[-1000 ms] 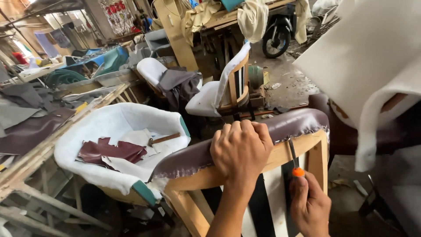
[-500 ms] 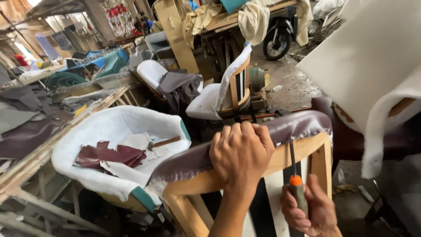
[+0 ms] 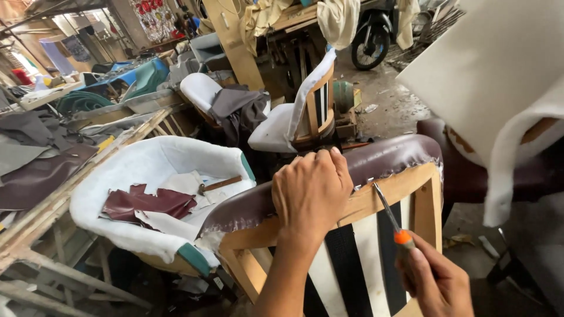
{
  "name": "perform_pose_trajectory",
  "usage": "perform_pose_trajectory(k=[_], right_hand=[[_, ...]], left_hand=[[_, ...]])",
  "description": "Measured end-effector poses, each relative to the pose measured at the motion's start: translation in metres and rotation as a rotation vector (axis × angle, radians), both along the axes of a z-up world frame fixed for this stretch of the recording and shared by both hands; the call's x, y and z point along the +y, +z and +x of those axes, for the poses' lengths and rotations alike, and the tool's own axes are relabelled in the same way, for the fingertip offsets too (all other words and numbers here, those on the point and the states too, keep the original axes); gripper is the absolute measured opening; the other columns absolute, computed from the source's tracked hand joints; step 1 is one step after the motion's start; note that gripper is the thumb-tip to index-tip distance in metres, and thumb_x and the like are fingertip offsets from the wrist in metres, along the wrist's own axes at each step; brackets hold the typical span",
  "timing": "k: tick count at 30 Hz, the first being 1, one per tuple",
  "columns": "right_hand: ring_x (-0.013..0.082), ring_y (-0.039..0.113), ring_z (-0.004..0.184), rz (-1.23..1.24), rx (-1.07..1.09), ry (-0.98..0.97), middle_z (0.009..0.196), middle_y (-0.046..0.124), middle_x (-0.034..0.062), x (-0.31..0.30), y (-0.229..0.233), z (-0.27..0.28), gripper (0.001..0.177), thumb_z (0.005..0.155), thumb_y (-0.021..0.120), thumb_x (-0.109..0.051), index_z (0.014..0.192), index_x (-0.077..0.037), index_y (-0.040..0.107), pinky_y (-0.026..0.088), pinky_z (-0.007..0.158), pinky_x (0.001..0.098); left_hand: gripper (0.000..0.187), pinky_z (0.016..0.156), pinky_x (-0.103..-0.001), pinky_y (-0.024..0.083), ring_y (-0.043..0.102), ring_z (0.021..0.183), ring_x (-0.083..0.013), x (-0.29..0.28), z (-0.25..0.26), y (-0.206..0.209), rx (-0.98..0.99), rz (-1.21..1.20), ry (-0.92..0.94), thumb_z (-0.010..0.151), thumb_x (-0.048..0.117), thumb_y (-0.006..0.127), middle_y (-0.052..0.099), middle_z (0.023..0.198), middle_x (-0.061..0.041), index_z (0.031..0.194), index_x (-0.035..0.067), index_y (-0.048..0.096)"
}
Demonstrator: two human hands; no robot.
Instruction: Removing old leather upholstery and staples from a wooden chair frame using a pry tool
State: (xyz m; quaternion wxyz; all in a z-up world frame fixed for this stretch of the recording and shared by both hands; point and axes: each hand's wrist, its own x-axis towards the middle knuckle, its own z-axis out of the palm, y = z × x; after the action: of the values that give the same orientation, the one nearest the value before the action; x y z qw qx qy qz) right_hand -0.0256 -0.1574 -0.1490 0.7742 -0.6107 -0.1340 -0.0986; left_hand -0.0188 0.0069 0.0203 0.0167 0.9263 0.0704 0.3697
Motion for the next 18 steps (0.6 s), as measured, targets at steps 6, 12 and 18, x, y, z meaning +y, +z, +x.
perform_pose_trajectory(k=[6, 12, 18], right_hand=[[0.0163, 0.047, 0.051, -0.037, -0.034, -0.088, 0.065, 0.057, 0.0141, 0.0, -0.001, 0.0, 0.039, 0.095, 0.056, -0.01, 0.129, 0.004, 0.066, 0.039, 0.046, 0.0272], [0.0049, 0.054, 0.058, -0.455, -0.572, -0.555, 0.089, 0.07, 0.0062, -0.002, 0.016, -0.003, 0.027, 0.091, 0.071, -0.001, 0.118, -0.003, 0.072, 0.048, 0.067, 0.0176], [0.0058, 0.047, 0.052, -0.525, -0.616, -0.682, 0.09, 0.069, 0.0032, -0.002, 0.022, -0.001, 0.025, 0.092, 0.077, -0.002, 0.116, -0.007, 0.075, 0.042, 0.057, 0.0201]], left_hand=[[0.042, 0.05, -0.045, 0.049, 0.065, 0.07, -0.0285, -0.005, 0.002, -0.008, -0.11, 0.032, 0.038, 0.099, 0.024, 0.045, 0.068, 0.068, -0.01, 0.068, 0.009, 0.069], [0.041, 0.05, -0.043, 0.046, 0.065, 0.054, -0.028, -0.007, 0.008, -0.016, -0.246, 0.097, 0.14, 0.095, 0.024, 0.051, 0.066, 0.057, -0.007, 0.058, 0.012, 0.065], [0.045, 0.051, -0.041, 0.043, 0.06, 0.052, -0.0226, -0.012, 0.012, -0.018, -0.187, 0.034, 0.171, 0.097, 0.028, 0.046, 0.065, 0.059, -0.004, 0.059, 0.014, 0.063]])
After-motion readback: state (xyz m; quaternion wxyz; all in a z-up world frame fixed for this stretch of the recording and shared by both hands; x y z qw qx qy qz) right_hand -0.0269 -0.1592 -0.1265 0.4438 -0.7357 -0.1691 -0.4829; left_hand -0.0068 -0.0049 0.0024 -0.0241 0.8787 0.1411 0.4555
